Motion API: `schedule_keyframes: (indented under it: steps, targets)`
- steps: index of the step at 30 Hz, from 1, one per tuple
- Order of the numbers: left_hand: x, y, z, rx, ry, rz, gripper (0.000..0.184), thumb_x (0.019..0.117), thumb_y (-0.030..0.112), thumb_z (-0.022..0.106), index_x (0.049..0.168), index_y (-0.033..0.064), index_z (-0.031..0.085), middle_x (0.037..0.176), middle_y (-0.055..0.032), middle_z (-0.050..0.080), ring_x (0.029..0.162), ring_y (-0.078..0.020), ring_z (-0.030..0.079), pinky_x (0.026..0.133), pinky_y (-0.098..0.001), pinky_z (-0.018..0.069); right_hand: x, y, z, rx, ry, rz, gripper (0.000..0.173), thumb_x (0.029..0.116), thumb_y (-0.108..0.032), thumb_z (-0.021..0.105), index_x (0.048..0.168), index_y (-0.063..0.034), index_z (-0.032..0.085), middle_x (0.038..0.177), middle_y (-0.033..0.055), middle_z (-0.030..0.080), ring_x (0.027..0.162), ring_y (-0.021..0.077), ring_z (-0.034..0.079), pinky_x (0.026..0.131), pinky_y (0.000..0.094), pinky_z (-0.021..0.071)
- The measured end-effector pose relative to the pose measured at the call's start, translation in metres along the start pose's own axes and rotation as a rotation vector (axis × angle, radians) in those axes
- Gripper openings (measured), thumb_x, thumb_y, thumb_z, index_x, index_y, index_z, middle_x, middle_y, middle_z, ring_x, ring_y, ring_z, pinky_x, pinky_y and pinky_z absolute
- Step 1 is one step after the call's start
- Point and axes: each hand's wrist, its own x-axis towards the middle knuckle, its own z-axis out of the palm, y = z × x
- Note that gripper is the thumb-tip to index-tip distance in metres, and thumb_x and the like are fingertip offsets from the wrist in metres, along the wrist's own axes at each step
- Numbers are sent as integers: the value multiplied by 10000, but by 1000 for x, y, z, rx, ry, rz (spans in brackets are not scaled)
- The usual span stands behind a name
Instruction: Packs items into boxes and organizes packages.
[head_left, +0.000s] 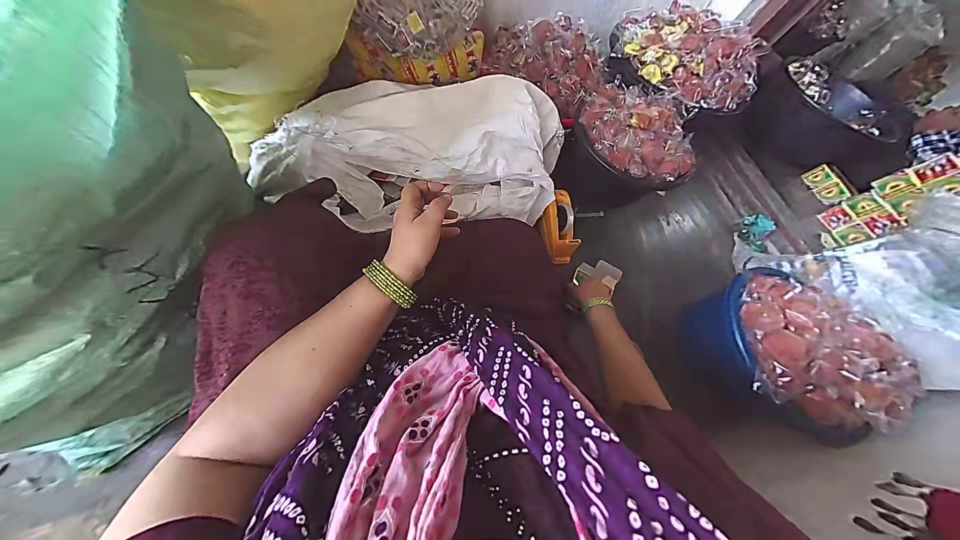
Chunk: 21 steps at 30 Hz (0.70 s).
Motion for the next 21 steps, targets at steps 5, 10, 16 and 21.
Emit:
schedule_keyframes:
  steps: [5,10,16,21]
  targets:
    - [6,6,-2,-79,9,11,367,1035,230,540,1340,36,477,1250,-150,584,994,-251,703,778,-434,638,-7,4,4,-92,-19,-61,613,1019,-415,560,1345,105,568,1382,323,570,1313,467,546,1080,629,431]
    - [4,9,-4,-85,-6,22,363,1034,230,534,1337,39,474,1223,-143,595,984,-248,702,774,-434,637,-8,12,9,-167,-88,-137,638,934,-447,671,1303,70,612,1345,313,594,1282,463,567,1055,657,444]
    - [5,10,-5,-83,-3,32,354,1031,237,535,1324,44,482,1221,-136,604,984,-245,703,778,-428,634,-9,19,2,-137,-162,-172,614,941,-452,676,1277,60,631,1323,310,607,1276,459,568,1064,655,430]
    - [5,9,-4,-79,-6,36,351,1034,237,533,1324,46,483,1218,-135,606,977,-238,705,771,-423,636,-6,25,-2,-142,-189,-192,503,1011,-392,554,1208,59,657,1267,306,631,1232,452,594,1029,655,443]
